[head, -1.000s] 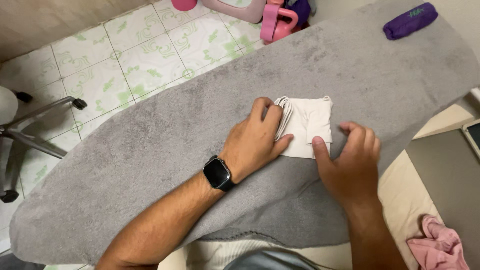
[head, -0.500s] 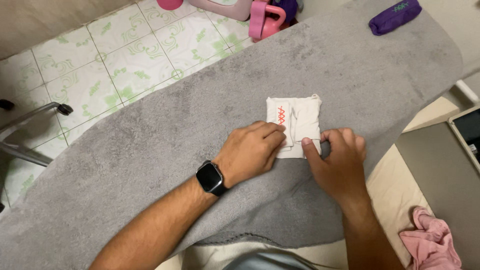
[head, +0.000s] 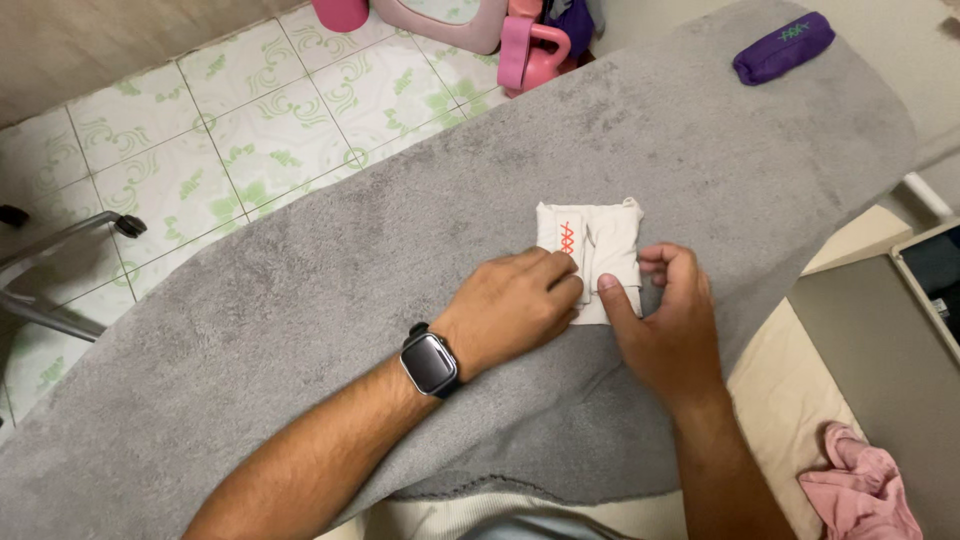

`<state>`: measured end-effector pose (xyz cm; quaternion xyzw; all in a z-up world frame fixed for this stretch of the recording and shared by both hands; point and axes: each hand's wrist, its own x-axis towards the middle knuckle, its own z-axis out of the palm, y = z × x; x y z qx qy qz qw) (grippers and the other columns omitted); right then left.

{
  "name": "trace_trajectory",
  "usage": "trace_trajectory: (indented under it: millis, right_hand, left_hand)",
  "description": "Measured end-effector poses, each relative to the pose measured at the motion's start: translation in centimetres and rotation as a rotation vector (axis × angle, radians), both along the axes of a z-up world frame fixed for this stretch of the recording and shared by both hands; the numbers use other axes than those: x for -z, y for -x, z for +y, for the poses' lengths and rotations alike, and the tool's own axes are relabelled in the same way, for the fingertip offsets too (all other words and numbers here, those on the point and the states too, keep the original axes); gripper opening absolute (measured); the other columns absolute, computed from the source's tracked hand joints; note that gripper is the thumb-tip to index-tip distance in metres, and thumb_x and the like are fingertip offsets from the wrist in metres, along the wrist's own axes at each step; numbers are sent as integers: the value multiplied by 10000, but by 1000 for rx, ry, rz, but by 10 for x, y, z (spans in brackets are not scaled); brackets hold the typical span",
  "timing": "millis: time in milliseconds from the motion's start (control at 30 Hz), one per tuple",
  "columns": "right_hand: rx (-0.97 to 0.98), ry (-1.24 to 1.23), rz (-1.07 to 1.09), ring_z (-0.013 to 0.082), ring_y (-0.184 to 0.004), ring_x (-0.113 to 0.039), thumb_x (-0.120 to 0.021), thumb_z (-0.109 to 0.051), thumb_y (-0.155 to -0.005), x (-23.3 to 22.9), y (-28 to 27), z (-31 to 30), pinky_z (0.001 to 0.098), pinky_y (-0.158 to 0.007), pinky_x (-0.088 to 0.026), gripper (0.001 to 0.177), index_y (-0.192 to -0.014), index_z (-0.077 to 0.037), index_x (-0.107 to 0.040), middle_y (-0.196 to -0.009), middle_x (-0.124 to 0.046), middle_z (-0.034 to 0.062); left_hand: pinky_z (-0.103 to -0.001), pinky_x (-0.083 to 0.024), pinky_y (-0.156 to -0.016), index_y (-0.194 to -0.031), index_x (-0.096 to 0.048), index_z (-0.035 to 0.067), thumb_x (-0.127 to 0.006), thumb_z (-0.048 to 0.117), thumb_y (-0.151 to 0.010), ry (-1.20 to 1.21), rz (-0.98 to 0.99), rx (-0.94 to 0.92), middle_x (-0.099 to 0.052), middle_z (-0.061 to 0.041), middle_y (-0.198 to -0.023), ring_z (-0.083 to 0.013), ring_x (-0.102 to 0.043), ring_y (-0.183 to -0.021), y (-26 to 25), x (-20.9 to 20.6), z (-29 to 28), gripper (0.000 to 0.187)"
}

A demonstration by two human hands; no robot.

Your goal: The person folds white and pink underwear on a padded surface by hand, smoothing the fabric and tucking parts together.

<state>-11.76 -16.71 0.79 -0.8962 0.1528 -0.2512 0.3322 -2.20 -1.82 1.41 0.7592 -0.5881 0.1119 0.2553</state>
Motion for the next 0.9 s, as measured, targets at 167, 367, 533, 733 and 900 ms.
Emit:
trace_trajectory:
  millis: [167,367,533,733,900]
  right_hand:
    - [-249,292,-125,261,-959,-539,-649,-91,-774,-23,-22,-19,359,-865,-419,196,-948,-24,-589,-989,-587,109]
    - [-603,128,100,195,-955,-614,-625,-57,-773,-30,-61,-36,286,-815,-486,224,-994,-76,-645,-1053,-643,55]
    - [-716,68,183,226,-911,-613,-619,-37,-730,-31,-72,-43,299,-774,-484,297,-1025,-63,-641,-1043,-643,75]
    - [-646,28,334,167,-809,-652,-652,-60,-705,-31,-84,-47,275,-715,-520,257,-956,-104,-686,-923,-682,62]
    - [-670,31,363,129,-691,-665,-680,-66,-680,-31,-96,-48,244,-642,-524,200,-877,-94,-704,-801,-702,46]
  left_hand:
    - [-300,-508,-636,-776,-602,54,-651,161,-746,59,50,-8,-590,-50,-874,-194,-593,-791,3,4,3,122]
    - [-311,-494,-623,-807,-588,36,-632,159,-781,133,156,-12,-576,-53,-852,-206,-587,-781,4,7,8,133]
    - [-312,-489,-617,-854,-571,31,-609,108,-807,165,184,-23,-556,-63,-830,-207,-585,-767,6,8,9,98]
    - [-307,-489,-621,-858,-558,32,-593,62,-808,221,171,20,-556,-56,-836,-206,-587,-768,5,12,9,68]
    - [-307,-500,-652,-849,-549,52,-565,20,-748,184,185,9,-554,-49,-835,-207,-594,-781,6,11,9,107]
